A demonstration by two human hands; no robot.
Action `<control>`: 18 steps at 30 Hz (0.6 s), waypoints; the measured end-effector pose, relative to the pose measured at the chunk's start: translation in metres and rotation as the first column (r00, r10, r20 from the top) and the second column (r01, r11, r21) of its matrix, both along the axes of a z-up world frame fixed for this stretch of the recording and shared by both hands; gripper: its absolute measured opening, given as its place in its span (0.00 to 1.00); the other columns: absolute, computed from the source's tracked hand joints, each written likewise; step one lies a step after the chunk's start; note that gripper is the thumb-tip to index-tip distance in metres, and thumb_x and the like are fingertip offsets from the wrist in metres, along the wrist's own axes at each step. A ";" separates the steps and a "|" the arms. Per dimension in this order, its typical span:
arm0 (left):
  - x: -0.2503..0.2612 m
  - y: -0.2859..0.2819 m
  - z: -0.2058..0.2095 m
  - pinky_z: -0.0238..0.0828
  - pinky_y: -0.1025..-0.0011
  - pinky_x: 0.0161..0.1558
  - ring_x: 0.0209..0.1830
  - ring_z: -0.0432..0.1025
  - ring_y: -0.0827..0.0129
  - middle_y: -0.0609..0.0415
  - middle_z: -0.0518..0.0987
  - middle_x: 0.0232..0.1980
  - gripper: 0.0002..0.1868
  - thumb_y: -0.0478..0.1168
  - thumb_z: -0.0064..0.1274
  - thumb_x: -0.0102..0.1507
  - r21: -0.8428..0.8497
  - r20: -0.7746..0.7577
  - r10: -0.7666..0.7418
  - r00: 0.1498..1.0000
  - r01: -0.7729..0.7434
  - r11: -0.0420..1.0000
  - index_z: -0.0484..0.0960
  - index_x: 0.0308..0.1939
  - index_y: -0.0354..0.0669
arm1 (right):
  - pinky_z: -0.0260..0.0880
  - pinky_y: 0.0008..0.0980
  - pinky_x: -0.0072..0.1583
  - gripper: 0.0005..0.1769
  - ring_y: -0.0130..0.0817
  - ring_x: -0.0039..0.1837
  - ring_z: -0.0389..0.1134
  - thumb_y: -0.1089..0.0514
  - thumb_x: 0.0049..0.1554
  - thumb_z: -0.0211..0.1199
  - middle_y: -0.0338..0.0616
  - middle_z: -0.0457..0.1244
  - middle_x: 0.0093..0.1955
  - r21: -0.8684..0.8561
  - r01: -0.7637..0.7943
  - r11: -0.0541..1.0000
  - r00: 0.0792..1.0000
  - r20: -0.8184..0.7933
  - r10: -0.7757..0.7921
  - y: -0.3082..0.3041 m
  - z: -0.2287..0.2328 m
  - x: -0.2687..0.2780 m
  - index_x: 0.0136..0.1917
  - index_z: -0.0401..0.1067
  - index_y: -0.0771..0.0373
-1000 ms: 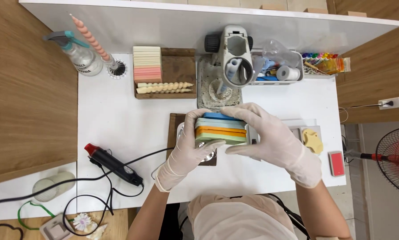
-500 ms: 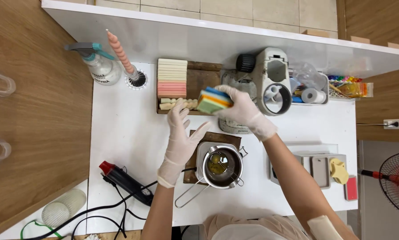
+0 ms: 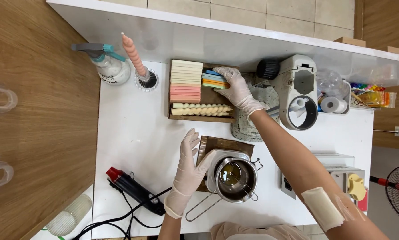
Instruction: Organizing candle wax pieces and melting wax in a small pot for candle making.
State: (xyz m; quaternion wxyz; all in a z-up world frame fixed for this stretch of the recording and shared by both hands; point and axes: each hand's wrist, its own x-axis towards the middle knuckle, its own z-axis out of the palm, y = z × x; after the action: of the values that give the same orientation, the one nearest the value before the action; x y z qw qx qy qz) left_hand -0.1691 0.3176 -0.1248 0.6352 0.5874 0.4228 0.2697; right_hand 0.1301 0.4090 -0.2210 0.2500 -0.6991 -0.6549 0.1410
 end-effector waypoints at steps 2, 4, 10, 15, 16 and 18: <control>-0.002 0.000 -0.004 0.63 0.58 0.68 0.71 0.66 0.53 0.38 0.65 0.73 0.44 0.42 0.62 0.62 0.001 -0.008 -0.008 1.000 0.008 1.000 0.52 0.76 0.38 | 0.66 0.42 0.68 0.41 0.50 0.66 0.64 0.57 0.44 0.79 0.50 0.64 0.66 -0.065 0.047 0.997 0.994 0.097 -0.041 0.002 0.019 -0.013 0.70 0.71 0.54; -0.002 -0.001 -0.005 0.63 0.58 0.69 0.72 0.65 0.52 0.38 0.64 0.73 0.44 0.42 0.62 0.63 0.004 -0.014 -0.021 1.000 0.021 1.000 0.52 0.76 0.38 | 0.66 0.42 0.66 0.42 0.50 0.65 0.64 0.56 0.44 0.80 0.51 0.62 0.66 -0.124 0.105 0.987 0.977 0.198 -0.079 0.001 0.042 -0.025 0.71 0.71 0.51; -0.005 0.001 0.000 0.62 0.57 0.68 0.72 0.64 0.52 0.38 0.65 0.73 0.42 0.43 0.60 0.64 -0.030 -0.061 -0.047 0.997 0.045 0.999 0.53 0.75 0.38 | 0.70 0.43 0.58 0.51 0.51 0.62 0.64 0.46 0.40 0.84 0.56 0.55 0.68 -0.225 0.471 0.853 0.879 0.194 -0.435 -0.002 0.057 -0.038 0.71 0.61 0.56; -0.006 0.000 0.000 0.64 0.57 0.67 0.71 0.65 0.52 0.38 0.65 0.73 0.41 0.44 0.60 0.64 -0.037 -0.085 -0.055 0.995 0.052 0.998 0.53 0.75 0.39 | 0.73 0.34 0.62 0.53 0.42 0.60 0.70 0.52 0.35 0.87 0.52 0.64 0.59 -0.357 0.645 0.676 0.657 -0.194 -0.729 0.004 0.014 -0.029 0.64 0.59 0.69; -0.006 0.000 0.000 0.64 0.57 0.67 0.71 0.65 0.52 0.38 0.65 0.73 0.41 0.44 0.60 0.64 -0.039 -0.087 -0.056 0.995 0.053 0.998 0.53 0.75 0.39 | 0.73 0.34 0.62 0.53 0.42 0.60 0.70 0.52 0.35 0.87 0.52 0.64 0.59 -0.359 0.644 0.675 0.656 -0.194 -0.729 0.004 0.009 -0.029 0.64 0.59 0.69; -0.006 0.000 0.000 0.63 0.57 0.68 0.71 0.66 0.51 0.38 0.65 0.73 0.40 0.43 0.60 0.64 -0.026 -0.083 -0.057 0.995 0.055 0.998 0.54 0.74 0.38 | 0.72 0.33 0.64 0.44 0.40 0.61 0.71 0.53 0.39 0.85 0.52 0.68 0.60 -0.314 0.610 0.728 0.697 -0.224 -0.681 0.005 0.000 -0.029 0.62 0.65 0.68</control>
State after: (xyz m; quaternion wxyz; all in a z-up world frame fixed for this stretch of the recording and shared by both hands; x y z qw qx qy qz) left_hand -0.1752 0.3180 -0.1250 0.6313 0.6021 0.4355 0.2220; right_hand 0.1009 0.4137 -0.2214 0.3104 -0.8744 -0.2964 0.2265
